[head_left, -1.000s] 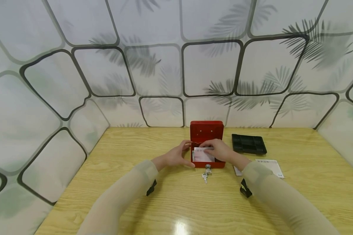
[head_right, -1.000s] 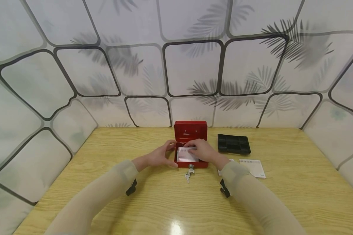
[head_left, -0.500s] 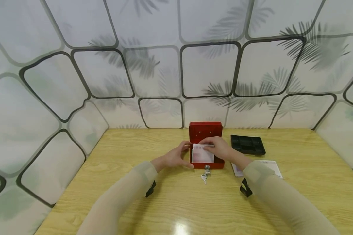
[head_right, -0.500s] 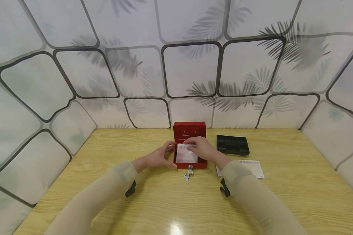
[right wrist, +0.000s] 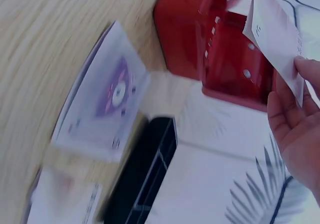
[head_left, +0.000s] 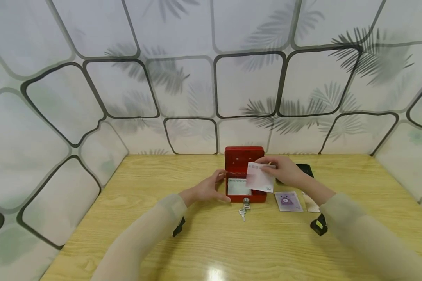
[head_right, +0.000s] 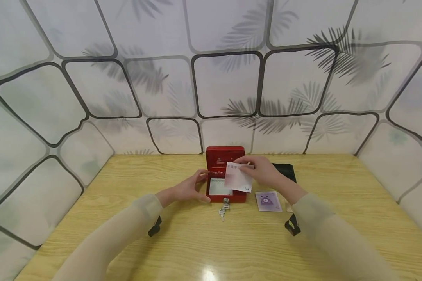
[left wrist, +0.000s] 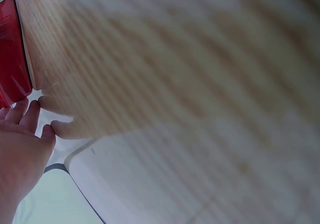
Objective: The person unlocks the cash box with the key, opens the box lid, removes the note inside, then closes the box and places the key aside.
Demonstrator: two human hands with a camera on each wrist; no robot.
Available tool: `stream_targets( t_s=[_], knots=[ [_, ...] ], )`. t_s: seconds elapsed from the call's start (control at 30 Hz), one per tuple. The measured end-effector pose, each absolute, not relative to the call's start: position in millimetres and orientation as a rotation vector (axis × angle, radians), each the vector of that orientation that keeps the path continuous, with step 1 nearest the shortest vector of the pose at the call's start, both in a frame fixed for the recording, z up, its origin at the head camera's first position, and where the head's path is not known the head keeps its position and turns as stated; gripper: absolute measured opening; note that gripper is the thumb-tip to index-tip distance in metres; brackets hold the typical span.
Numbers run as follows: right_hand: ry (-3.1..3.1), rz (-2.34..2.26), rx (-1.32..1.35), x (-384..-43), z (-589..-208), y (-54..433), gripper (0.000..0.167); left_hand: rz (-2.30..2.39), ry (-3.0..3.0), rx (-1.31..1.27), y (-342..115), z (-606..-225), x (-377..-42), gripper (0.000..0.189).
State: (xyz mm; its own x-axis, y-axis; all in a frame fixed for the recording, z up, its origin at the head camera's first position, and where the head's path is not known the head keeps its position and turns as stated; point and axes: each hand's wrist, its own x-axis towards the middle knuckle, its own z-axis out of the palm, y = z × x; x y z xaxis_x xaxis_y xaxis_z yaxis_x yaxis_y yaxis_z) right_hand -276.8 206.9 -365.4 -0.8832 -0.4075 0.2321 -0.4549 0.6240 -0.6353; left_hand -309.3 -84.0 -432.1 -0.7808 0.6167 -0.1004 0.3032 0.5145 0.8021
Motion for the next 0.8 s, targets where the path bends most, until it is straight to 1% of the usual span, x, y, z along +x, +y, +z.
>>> stream_targets(
  t_s=[0.33,0.63,0.8],
  knots=[
    [-2.779,1.076,0.681,-244,-358,265,0.026,1.171,2.375,0.769,-84,-432,-308,0.092],
    [-2.778,0.921,0.667,-221,-361,330,0.024,1.181,2.355,0.769,-85,-433,-309,0.091],
    [-2.797,0.905,0.593,-214,-367,364,0.024,1.165,2.370,0.771,-85,-432,-308,0.092]
  ],
)
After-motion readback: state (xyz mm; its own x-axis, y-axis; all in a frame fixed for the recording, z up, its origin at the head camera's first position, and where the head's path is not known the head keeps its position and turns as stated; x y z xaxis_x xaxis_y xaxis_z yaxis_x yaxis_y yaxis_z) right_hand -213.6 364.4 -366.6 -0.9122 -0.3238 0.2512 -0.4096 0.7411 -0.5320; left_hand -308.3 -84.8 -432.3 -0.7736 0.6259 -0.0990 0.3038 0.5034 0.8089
